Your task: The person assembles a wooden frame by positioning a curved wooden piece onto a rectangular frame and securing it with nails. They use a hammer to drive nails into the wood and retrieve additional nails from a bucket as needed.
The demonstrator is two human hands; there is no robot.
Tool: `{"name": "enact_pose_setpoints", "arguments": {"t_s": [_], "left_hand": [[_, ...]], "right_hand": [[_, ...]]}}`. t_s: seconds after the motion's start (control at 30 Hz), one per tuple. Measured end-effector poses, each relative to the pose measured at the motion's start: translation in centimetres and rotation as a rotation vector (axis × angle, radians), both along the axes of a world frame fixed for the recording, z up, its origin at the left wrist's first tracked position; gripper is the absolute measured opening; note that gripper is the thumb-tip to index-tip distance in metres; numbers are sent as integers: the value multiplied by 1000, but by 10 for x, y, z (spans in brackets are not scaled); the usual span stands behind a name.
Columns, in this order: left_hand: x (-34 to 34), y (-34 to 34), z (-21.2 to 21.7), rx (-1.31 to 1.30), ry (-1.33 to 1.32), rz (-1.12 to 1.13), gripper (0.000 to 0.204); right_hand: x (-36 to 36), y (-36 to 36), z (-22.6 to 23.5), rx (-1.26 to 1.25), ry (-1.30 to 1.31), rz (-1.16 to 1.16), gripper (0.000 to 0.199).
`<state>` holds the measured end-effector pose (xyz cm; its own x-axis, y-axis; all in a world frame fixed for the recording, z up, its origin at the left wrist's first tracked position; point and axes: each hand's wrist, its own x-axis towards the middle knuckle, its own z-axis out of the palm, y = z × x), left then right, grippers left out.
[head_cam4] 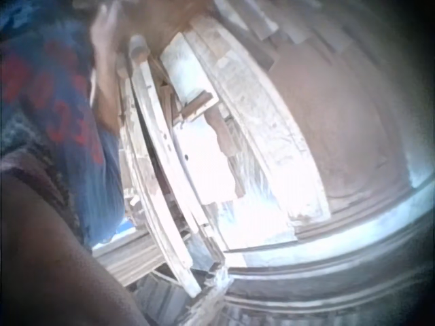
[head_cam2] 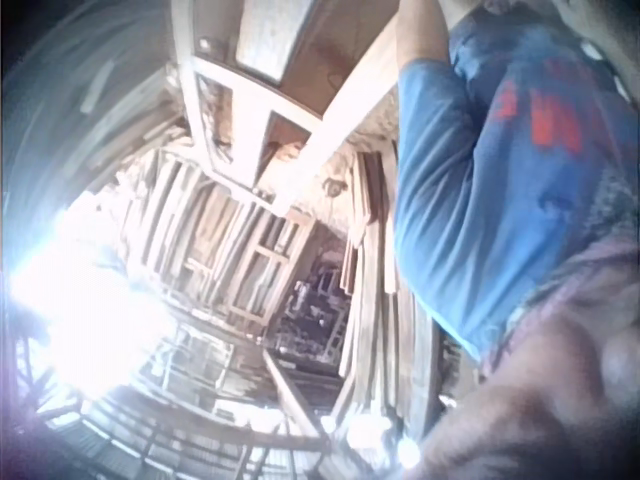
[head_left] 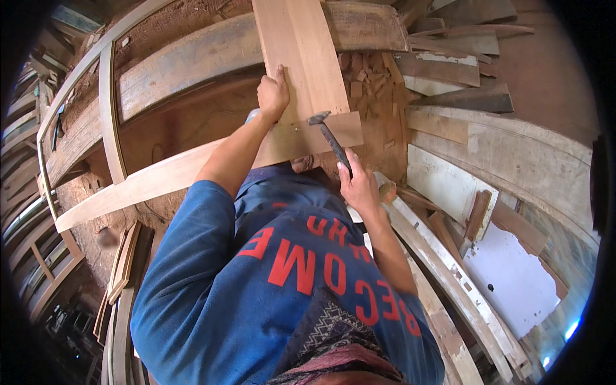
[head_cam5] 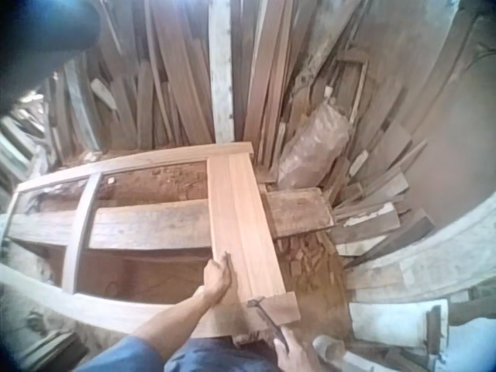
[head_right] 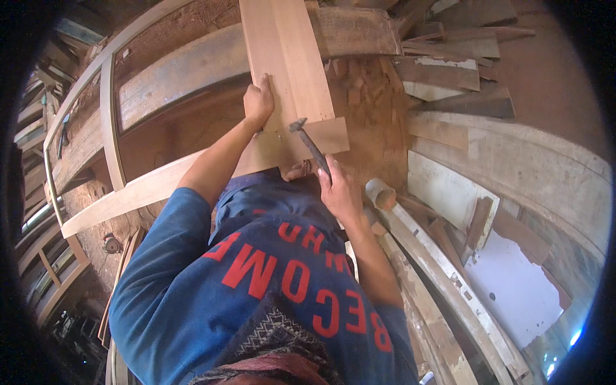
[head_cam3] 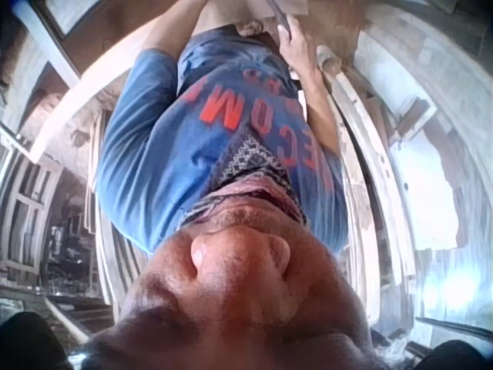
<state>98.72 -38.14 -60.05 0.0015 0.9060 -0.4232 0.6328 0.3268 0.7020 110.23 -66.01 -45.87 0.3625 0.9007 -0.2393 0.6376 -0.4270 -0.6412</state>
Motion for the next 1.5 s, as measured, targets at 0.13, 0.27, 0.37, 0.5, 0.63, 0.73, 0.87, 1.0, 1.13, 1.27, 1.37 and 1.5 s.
{"name": "enact_pose_setpoints", "arguments": {"t_s": [0.13, 0.27, 0.37, 0.5, 0.63, 0.73, 0.87, 1.0, 1.13, 1.27, 1.37, 1.5], "left_hand": [[-1, 4, -8, -16, 20, -13, 81], [-2, 4, -13, 1, 16, -14, 82], [3, 4, -10, 6, 4, -5, 82], [1, 6, -15, 27, 13, 10, 81], [0, 2, -12, 11, 1, -14, 81], [-1, -3, -16, 43, 40, 11, 80], [-4, -1, -16, 28, 9, 19, 80], [1, -3, -9, 15, 2, 7, 80], [-4, 2, -15, 20, 8, 4, 80], [-2, -8, -22, 35, 8, 6, 79], [3, 18, -16, 61, -8, 34, 79], [-3, -6, -12, 8, 0, 30, 79]], "right_hand": [[-2, 10, 3, 62, -60, 95, 42], [-10, 9, -3, 127, -144, 180, 46], [-8, 9, -15, 20, -216, 184, 49], [-9, 6, -3, 184, -171, 162, 50], [-21, 2, -5, 208, -185, 171, 50], [-13, 2, -10, -39, -227, 204, 49], [-25, 5, -2, 564, -111, 132, 42], [-16, 8, -8, -143, -185, 152, 42], [-23, 19, 10, 528, -157, 145, 42], [-16, 6, -23, -194, -227, 186, 44], [-18, 13, 8, -56, -164, 144, 45], [-27, 4, -10, 493, -119, 168, 44]]}}
